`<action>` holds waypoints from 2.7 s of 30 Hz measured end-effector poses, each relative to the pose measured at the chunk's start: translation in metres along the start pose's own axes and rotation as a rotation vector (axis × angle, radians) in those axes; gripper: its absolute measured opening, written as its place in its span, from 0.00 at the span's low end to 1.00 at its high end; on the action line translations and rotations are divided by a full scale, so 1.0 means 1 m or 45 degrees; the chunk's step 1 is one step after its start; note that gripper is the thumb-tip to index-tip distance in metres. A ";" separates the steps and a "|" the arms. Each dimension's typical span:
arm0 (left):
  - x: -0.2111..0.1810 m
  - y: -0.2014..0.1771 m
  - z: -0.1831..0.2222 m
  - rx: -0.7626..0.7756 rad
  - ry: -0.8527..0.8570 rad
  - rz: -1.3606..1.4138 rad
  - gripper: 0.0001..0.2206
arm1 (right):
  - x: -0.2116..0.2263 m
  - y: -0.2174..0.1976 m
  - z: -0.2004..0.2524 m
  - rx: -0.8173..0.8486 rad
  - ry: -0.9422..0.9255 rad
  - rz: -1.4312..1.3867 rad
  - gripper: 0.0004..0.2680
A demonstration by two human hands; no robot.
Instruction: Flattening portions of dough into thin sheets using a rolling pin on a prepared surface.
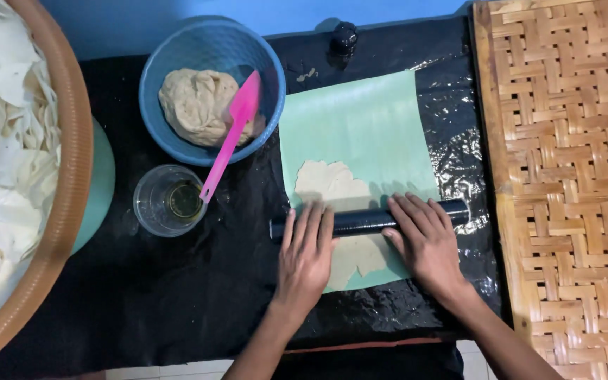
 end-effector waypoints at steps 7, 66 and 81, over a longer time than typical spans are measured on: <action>0.025 0.036 -0.057 0.125 -0.128 -0.138 0.30 | -0.015 0.013 -0.056 0.036 -0.049 0.188 0.19; 0.025 0.024 -0.070 -0.030 -0.083 -0.140 0.28 | -0.008 0.026 -0.073 0.037 0.015 0.251 0.21; 0.056 0.050 -0.122 0.065 -0.112 -0.155 0.25 | -0.036 0.041 -0.125 0.188 0.062 0.226 0.22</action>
Point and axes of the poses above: each hand's wrist, its own z-axis away from the middle knuckle, its own y-axis out of the palm, x = y × z, the point moved 10 cm from there along -z, towards the middle knuckle, and after that the axes turned 14 degrees about -z, right-handed, at the moved point
